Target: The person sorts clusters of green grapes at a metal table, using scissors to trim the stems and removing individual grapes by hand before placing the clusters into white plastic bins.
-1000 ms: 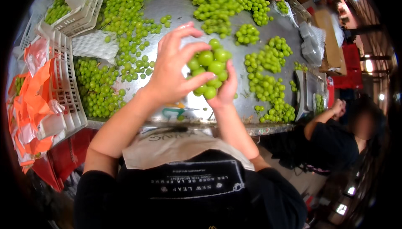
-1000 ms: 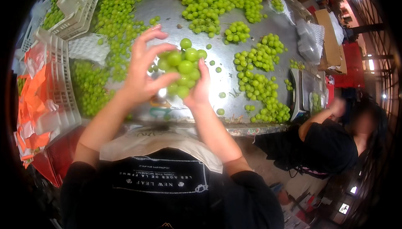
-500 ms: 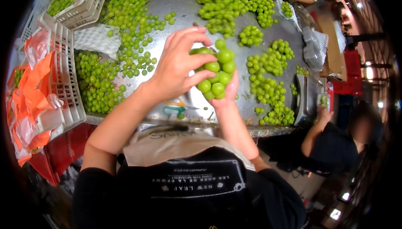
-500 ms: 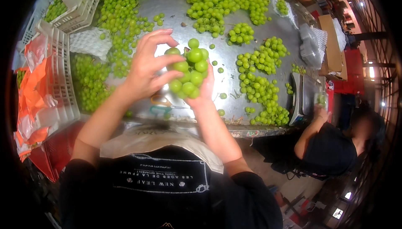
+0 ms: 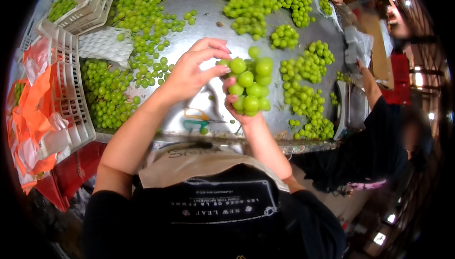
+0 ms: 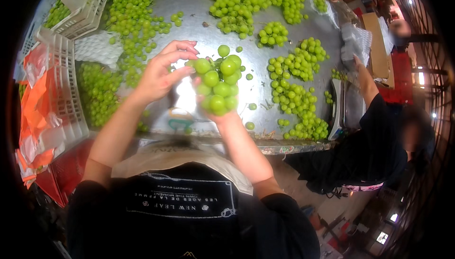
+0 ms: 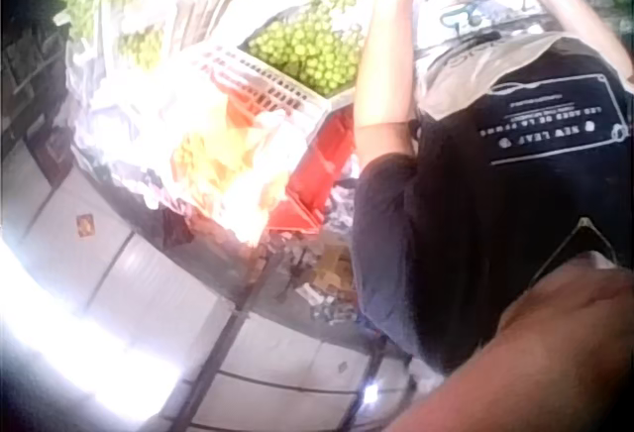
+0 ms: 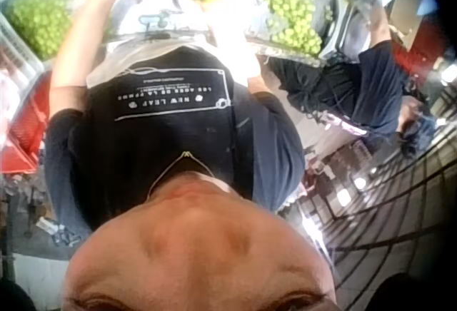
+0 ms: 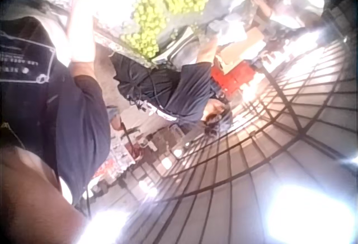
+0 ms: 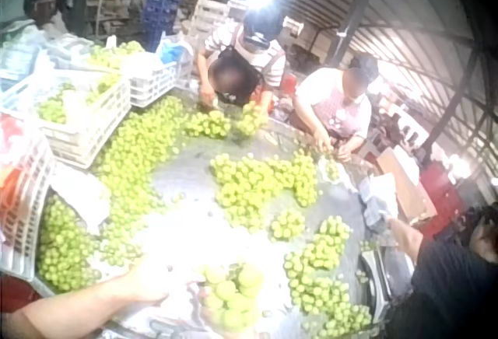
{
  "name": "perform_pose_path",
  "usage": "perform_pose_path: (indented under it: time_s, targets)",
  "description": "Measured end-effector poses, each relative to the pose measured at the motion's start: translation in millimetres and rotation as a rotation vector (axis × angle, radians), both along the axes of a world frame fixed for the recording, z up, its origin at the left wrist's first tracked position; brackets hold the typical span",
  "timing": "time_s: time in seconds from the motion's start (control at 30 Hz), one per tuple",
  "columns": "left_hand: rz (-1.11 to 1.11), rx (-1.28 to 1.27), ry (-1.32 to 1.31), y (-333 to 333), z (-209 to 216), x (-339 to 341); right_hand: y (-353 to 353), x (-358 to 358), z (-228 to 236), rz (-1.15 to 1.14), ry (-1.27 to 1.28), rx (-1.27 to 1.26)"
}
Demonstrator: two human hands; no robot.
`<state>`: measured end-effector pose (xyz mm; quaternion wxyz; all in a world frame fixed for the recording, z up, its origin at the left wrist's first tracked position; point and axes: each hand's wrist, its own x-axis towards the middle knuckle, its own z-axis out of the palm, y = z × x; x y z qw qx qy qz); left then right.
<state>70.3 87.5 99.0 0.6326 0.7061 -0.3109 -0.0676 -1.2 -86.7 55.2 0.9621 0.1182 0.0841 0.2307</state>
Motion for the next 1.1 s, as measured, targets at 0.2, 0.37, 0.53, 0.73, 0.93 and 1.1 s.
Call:
perform_pose_path:
  time_s: [0.2, 0.37, 0.53, 0.73, 0.93, 1.1]
  targets:
    - [0.139, 0.112, 0.019, -5, -20, 1, -47, 29, -34, -0.151, -0.102, -0.33]
    - [0.226, 0.226, 0.031, 32, -41, -2, -148, 95, -12, -0.634, 0.19, -1.06]
    - [0.302, 0.194, -0.077, 85, -58, -24, -281, 150, -34, -0.57, 0.121, -1.211]
    - [0.222, 0.273, 0.149, 122, 27, -53, -330, 171, -74, -0.568, 0.51, -2.106]
    - [0.639, 0.623, -0.428, 216, 153, -74, -356, 182, -102, -0.156, 0.27, -2.756]
    - [1.433, 1.237, -0.613, 432, 143, -60, -326, 211, -123, -0.535, 0.159, -3.024]
